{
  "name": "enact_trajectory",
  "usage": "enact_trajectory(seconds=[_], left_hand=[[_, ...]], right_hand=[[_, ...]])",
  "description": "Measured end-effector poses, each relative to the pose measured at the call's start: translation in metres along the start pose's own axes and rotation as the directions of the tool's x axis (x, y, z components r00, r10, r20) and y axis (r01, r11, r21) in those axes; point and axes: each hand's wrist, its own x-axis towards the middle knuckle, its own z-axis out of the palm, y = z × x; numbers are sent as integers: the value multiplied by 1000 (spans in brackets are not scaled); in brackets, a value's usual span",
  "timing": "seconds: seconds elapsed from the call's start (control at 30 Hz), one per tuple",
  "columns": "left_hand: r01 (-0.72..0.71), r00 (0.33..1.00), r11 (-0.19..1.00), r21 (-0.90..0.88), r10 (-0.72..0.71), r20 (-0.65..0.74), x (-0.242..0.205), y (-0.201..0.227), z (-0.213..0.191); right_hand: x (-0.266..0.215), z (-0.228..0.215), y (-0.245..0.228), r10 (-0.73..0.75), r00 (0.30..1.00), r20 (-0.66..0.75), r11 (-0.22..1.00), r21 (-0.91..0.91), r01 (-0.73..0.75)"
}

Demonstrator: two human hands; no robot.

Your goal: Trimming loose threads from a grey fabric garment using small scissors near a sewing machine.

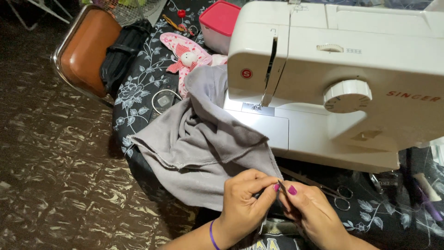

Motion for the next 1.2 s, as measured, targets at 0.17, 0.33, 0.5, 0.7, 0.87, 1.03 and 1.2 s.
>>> enact_trajectory(seconds=[0.17, 0.33, 0.5, 0.7, 0.87, 1.03, 1.2], left_hand=[[6, 998, 997, 71, -1, -69, 13, 1, -9], [27, 995, 998, 50, -22, -101, 19, 5, -11], [26, 999, 999, 19, -25, -28, 27, 14, -4], [-126, 992, 982, 140, 125, 20, 26, 14, 2], [-40, 999, 998, 42, 39, 30, 22, 10, -4], [-168, 977, 977, 134, 146, 158, 45, 10, -29], [-259, 800, 954, 153, 123, 587, 61, 12, -42]], right_hand=[[-1, -8, -3, -10, 999, -37, 1000, -13, 10], [2, -20, -4, 11, 996, -93, 997, -78, -18], [6, -27, -12, -114, 969, -220, 885, -465, -2], [25, -37, 9, 75, 978, -195, 987, -128, -101], [21, -40, 22, 241, 946, -219, 971, 50, -235], [17, -37, 22, 180, 966, -183, 983, -9, -185], [18, -30, 12, 16, 994, -111, 995, -92, -26]])
